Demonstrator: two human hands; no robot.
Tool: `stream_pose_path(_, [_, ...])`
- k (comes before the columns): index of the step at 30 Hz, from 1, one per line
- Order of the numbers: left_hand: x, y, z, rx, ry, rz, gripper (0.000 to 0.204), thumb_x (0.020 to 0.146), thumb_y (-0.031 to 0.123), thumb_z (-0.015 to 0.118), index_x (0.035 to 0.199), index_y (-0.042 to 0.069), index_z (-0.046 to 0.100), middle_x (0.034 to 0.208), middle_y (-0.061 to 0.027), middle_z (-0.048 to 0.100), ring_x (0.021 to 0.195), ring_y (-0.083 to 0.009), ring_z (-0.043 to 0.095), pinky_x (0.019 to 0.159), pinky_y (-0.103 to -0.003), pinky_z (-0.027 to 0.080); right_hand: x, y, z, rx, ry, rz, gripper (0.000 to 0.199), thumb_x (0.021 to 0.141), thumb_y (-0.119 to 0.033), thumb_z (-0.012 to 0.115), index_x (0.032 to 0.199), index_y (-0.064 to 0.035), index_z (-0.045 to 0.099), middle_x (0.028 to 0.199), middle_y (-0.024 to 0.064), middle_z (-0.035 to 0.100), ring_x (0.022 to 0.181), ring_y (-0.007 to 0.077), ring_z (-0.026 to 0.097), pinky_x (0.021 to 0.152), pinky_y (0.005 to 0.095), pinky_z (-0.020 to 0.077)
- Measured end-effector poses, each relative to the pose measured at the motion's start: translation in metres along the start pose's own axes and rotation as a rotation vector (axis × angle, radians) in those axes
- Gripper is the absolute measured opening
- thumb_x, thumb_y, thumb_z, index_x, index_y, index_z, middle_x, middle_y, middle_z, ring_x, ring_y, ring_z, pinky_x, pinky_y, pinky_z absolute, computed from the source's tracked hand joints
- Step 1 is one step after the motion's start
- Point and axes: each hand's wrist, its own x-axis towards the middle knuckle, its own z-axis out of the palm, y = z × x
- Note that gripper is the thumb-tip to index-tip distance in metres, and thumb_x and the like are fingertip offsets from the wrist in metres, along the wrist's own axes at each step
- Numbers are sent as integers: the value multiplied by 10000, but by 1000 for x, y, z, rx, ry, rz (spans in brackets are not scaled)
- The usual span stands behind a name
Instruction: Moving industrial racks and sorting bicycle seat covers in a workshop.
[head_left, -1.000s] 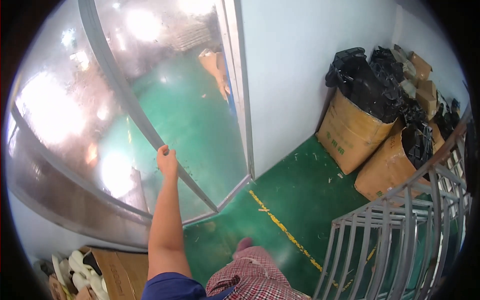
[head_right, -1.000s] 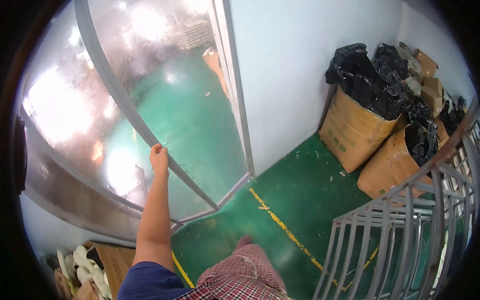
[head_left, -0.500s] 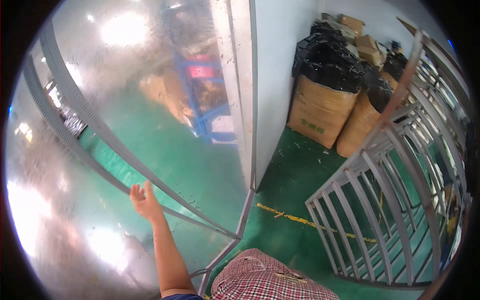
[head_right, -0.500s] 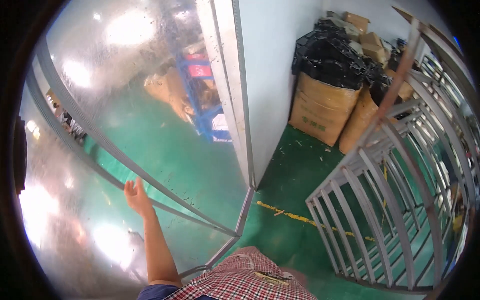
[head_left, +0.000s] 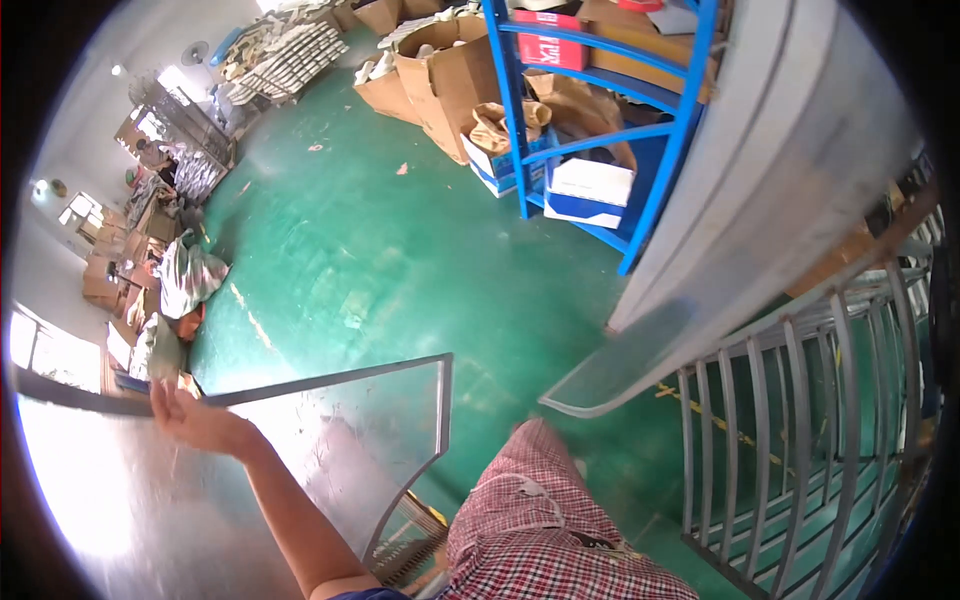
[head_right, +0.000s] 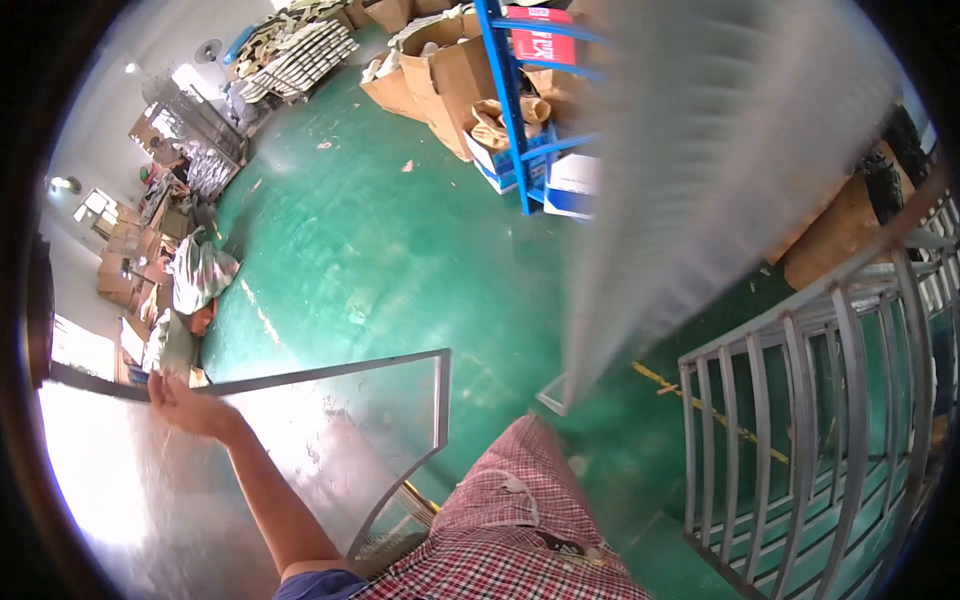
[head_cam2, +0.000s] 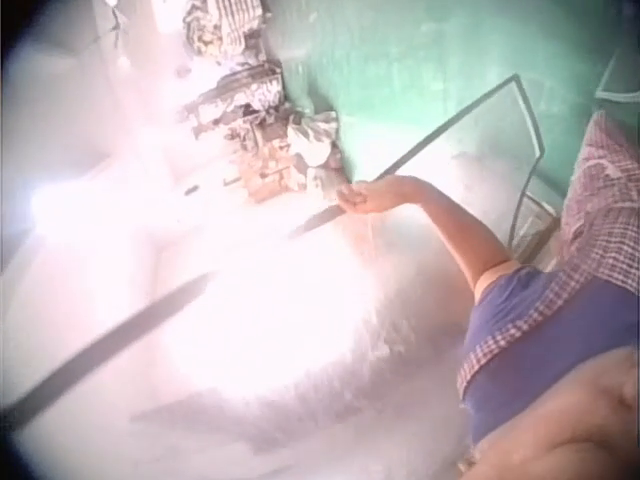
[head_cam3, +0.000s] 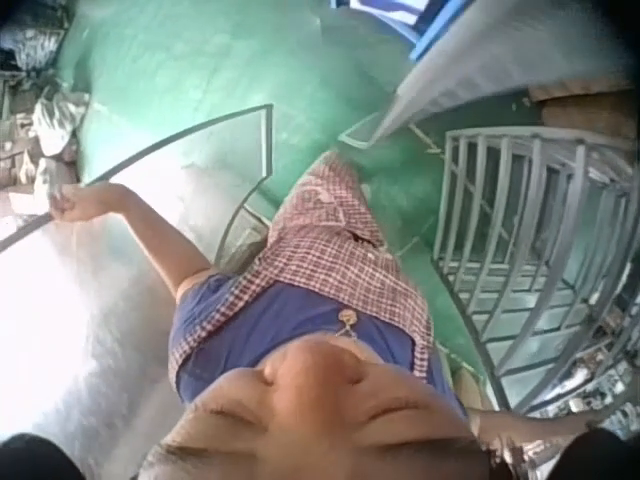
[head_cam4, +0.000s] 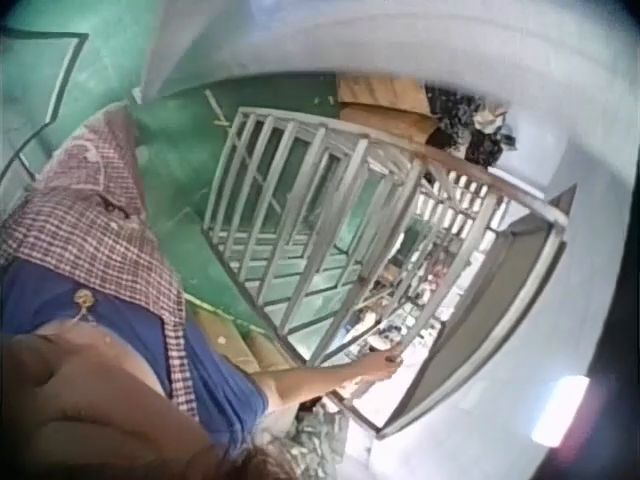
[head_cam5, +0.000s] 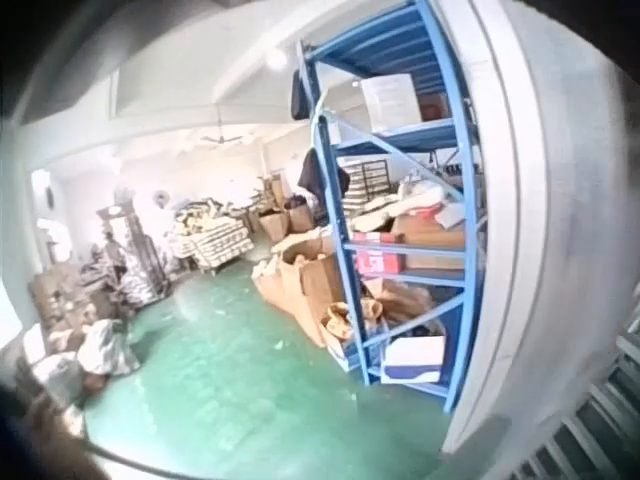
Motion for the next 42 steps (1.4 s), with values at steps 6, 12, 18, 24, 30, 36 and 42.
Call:
stream_pose_path(6, [56,-47,51,154,5,246,445,788,55,470,1200,-72,362,1262,-223,380,1183,-287,381,992,-377,297,-84,-288,203,323,-438,-551,397,785,-282,551,1098,-39,523,972,189,583,888,306,581,778,403,452])
stream_pose_path(12, [150,-68,61,151,40,482,442,801,38,416,1219,-50,305,1319,-201,325,1197,-331,359,1014,-432,232,-109,-680,367,601,-774,-1136,307,778,-171,580,1039,-17,531,847,180,609,782,303,603,688,381,470])
stream_pose_path(18, [181,-74,-18,561,372,685,401,822,100,439,1212,37,375,1299,-147,389,1160,-299,416,956,-363,261,-80,-954,364,633,-766,-1419,167,787,-99,551,927,-8,562,688,68,592,586,136,578,511,275,457])
stream_pose_path(24, [123,-38,-84,1187,739,633,395,823,70,400,1209,-10,378,1302,-148,382,1166,-276,400,991,-370,244,-190,-1144,407,98,-840,-1932,134,744,-90,541,842,-2,565,693,110,590,611,197,581,555,313,465])
stream_pose_path(30, [61,-18,-111,1789,835,393,493,827,95,419,1287,-24,285,1359,-157,295,1249,-252,297,1032,-370,191,-509,-1072,283,272,-1481,-2320,327,769,-159,615,1059,-50,512,890,107,578,776,196,563,656,299,455])
stream_pose_path(36, [61,-28,-222,2041,837,160,674,902,398,357,1370,-5,89,1434,-159,97,1327,-269,101,1067,-394,70,-639,-800,202,412,-2318,-2467,832,693,-340,695,1304,24,262,1274,213,358,1192,335,345,993,397,272])
stream_pose_path(42, [67,-128,-318,2224,328,136,784,825,584,362,1383,98,101,1417,-220,38,1285,-450,-2,985,-613,52,-718,-726,250,726,-1964,-2608,598,814,-354,529,1244,25,356,1265,225,380,1189,394,325,961,479,268])
